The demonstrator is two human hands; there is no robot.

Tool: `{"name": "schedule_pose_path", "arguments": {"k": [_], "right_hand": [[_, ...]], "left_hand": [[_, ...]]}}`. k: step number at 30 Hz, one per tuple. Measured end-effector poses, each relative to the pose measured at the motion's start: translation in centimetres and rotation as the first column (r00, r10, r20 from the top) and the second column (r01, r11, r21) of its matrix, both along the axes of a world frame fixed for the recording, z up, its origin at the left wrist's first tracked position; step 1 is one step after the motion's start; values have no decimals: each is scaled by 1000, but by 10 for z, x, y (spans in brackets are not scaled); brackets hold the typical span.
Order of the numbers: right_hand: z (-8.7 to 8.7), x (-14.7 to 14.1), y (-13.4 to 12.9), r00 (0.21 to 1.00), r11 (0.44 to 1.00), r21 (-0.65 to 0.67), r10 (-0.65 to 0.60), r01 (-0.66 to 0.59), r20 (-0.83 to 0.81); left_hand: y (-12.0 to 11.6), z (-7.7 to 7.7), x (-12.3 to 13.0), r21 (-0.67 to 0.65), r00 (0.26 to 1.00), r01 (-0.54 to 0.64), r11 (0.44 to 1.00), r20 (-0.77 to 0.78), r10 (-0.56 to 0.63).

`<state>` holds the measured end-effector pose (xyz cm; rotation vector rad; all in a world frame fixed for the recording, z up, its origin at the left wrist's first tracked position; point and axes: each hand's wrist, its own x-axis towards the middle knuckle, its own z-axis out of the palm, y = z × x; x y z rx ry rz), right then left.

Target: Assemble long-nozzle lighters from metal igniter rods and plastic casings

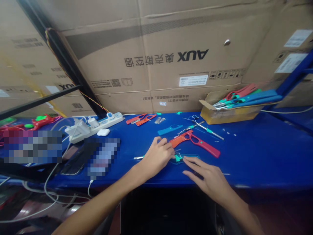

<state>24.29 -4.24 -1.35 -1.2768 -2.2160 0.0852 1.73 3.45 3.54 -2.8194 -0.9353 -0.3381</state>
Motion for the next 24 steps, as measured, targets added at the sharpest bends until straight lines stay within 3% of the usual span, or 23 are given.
{"name": "schedule_pose_path", "arguments": {"k": [13,19,24], "right_hand": [[-1,-1,-1,999,1000,-22,-14,15,32],[-1,-2,-1,999,999,-13,-30,30,38],[2,-8,-1,983,997,32,-73,69,165]], "left_hand": [[-2,-10,-3,79,999,12,997,35,-15],[-10,-14,-4,183,1000,14,983,7,-15],[-15,-21,-5,209,999,-7,978,41,-1]]}}
